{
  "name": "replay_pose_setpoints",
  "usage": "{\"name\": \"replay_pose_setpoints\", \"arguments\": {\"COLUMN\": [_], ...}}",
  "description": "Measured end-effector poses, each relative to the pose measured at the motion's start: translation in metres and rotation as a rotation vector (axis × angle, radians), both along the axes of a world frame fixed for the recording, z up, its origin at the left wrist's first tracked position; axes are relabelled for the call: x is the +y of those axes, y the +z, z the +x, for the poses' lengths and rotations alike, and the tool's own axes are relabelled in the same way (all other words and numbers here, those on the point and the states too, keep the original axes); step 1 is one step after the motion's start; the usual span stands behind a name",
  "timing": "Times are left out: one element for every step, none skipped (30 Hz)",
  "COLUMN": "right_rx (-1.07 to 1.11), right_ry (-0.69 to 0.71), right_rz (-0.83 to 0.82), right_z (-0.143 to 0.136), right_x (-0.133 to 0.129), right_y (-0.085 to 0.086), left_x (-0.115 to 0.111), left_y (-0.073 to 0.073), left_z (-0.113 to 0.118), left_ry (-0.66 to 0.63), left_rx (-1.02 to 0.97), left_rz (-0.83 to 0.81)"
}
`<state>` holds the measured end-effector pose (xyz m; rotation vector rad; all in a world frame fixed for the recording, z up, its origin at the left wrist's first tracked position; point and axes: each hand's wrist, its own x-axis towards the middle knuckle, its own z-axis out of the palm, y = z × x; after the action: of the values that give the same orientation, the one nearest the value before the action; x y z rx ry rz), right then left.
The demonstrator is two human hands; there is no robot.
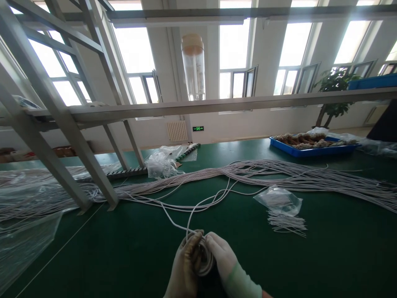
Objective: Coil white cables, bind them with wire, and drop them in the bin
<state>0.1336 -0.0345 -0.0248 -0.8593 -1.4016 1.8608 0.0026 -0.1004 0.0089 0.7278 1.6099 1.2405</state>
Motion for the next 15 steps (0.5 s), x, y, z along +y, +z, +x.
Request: {"name": "replay_pose_setpoints", "arguments": {"right_rx": [-0.06,-0.135,-0.211,-0.28,-0.337,-0.377,-0.398,-0.406,-0.406,-0.408,-0.417,-0.435,-0.46,-0.482,-0.5], "right_ry": [-0.01,-0.027,-0.048,-0.068,-0.087,-0.103,-0.114,-0.123,-0.13,-0.142,-0.158,-0.174,-0.19,-0.201,-0.206], "right_rz": [0.059,0.127,0.192,0.243,0.278,0.3,0.315,0.325,0.329,0.33,0.334,0.346,0.361,0.373,0.378], "right_z": [0.0,0.0,-0.001,-0.001,-0.001,-0.002,-0.002,-0.002,-0.002,-0.002,-0.002,-0.002,-0.003,-0.003,-0.003], "right_x": [-0.002,-0.004,-0.006,-0.008,-0.01,-0.011,-0.013,-0.014,-0.015,-0.016,-0.017,-0.018,-0.018,-0.019,-0.019], "right_y": [-0.002,-0.003,-0.005,-0.007,-0.008,-0.008,-0.007,-0.006,-0.004,-0.002,0.001,0.003,0.007,0.01,0.014], "left_x": [0.0,0.0,0.001,0.001,0.001,0.002,0.002,0.003,0.004,0.005,0.007,0.009,0.011,0.013,0.015], "left_y": [0.0,0.0,0.0,-0.002,-0.004,-0.006,-0.009,-0.012,-0.014,-0.017,-0.019,-0.021,-0.022,-0.022,-0.021], "left_z": [0.001,0.001,0.001,0.001,0.0,-0.001,-0.003,-0.005,-0.008,-0.011,-0.014,-0.016,-0.018,-0.019,-0.018], "left_ry": [-0.002,-0.011,-0.023,-0.037,-0.052,-0.062,-0.068,-0.085,-0.11,-0.143,-0.179,-0.22,-0.25,-0.27,-0.273], "left_rx": [0.035,0.055,0.057,0.048,0.033,0.018,0.014,0.029,0.063,0.108,0.142,0.164,0.156,0.128,0.129], "left_rz": [-0.001,-0.006,-0.011,-0.006,0.004,0.017,0.024,0.029,0.03,0.036,0.048,0.062,0.09,0.104,0.108]}}
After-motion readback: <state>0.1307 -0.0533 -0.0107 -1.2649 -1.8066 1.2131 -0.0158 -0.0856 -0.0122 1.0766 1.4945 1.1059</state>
